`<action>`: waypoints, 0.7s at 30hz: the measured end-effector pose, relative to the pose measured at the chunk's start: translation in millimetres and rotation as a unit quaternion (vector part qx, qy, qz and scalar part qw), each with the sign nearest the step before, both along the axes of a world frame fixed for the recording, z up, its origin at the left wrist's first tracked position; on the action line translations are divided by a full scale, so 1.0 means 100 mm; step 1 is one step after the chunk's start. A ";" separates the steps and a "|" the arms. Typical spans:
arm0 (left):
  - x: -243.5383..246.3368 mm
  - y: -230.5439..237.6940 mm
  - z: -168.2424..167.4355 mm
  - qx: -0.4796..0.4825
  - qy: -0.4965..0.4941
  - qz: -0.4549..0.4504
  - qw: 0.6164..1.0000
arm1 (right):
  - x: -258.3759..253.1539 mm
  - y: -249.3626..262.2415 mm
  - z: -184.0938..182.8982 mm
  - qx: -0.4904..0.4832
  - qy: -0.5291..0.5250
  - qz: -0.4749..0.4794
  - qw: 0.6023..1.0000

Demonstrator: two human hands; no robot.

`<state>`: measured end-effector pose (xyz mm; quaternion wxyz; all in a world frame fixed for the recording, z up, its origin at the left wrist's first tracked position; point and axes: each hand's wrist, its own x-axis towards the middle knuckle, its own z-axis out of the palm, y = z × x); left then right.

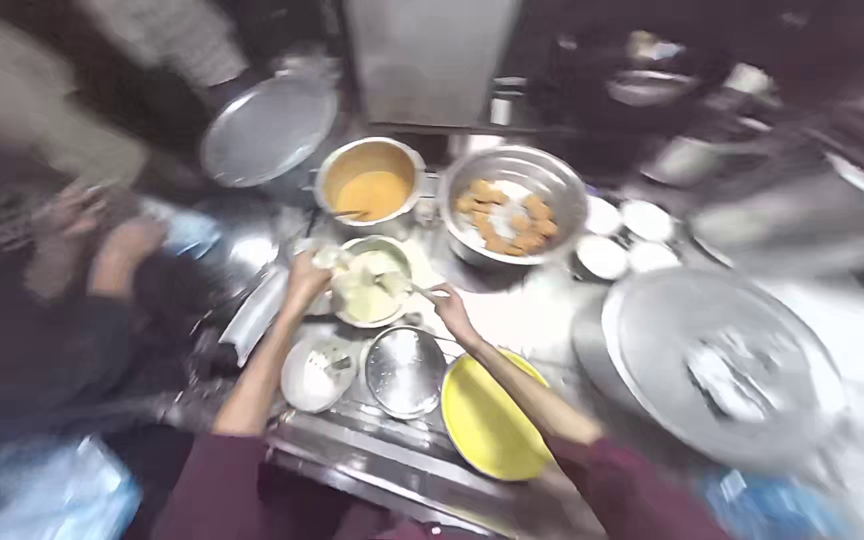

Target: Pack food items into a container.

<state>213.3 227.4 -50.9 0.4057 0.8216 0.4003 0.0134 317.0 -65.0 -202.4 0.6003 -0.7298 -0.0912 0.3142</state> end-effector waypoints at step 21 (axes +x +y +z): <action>-0.91 -2.05 0.60 -0.119 -0.157 -0.056 0.979 | -0.52 -0.73 1.42 -0.008 -0.116 0.164 0.980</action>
